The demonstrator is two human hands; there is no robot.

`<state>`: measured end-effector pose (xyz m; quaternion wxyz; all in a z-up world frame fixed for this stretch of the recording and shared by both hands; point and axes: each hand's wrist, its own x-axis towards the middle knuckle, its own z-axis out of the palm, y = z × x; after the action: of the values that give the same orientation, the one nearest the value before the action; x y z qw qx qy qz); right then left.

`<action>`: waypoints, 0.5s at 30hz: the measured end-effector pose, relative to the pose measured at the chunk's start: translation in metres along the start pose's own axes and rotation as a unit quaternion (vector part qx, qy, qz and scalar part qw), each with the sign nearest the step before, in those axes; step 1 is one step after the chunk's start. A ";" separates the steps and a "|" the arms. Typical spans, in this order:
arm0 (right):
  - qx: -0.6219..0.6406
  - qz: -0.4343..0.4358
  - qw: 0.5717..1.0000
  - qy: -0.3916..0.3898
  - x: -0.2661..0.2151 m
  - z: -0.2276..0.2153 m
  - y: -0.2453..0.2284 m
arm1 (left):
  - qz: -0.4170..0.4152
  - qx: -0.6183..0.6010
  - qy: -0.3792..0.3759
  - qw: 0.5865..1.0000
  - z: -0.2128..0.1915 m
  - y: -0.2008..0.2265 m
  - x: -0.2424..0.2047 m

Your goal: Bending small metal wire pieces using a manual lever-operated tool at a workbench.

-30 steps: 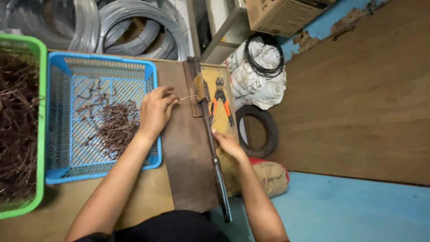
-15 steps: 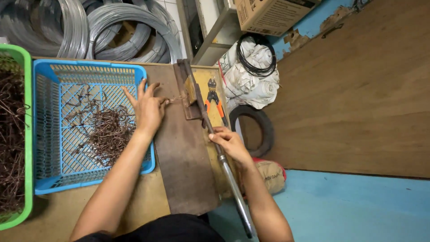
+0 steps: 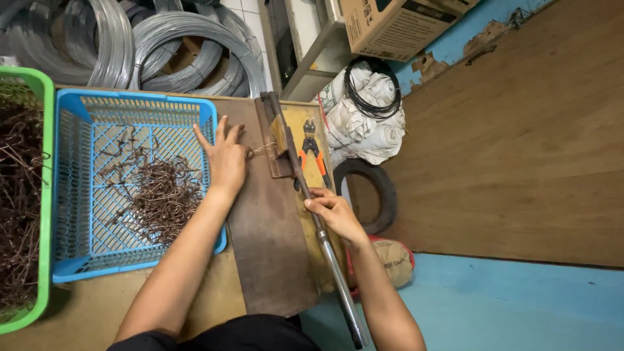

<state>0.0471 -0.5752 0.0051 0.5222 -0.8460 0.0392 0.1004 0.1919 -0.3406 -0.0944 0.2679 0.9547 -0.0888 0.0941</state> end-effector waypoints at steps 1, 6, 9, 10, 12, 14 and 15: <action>0.000 0.001 1.000 0.001 0.001 0.000 -0.003 | 0.000 0.000 -0.001 1.000 0.002 -0.003 0.002; -0.001 0.000 1.000 -0.009 0.002 -0.002 -0.006 | 0.016 0.014 0.043 0.999 0.009 0.012 0.004; -0.010 0.002 1.000 -0.007 0.000 0.002 -0.004 | 0.019 0.020 0.052 0.998 0.048 0.017 0.006; -0.011 0.002 1.000 -0.006 0.000 0.002 0.004 | 0.020 0.019 0.052 0.998 0.056 0.011 0.006; -0.011 0.009 1.000 -0.013 0.001 0.005 0.019 | 0.018 -0.017 0.065 0.998 0.071 -0.001 0.009; -0.014 0.013 1.000 -0.012 -0.001 0.009 0.020 | 0.013 -0.028 0.075 0.997 0.065 0.004 0.004; -0.020 0.016 1.000 -0.009 -0.001 0.010 0.020 | 0.009 -0.040 0.085 0.995 0.062 0.008 0.004</action>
<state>0.0415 -0.5750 -0.0164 0.5043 -0.8543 0.0462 0.1176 0.2026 -0.3802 -0.1416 0.3121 0.9307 -0.0783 0.1740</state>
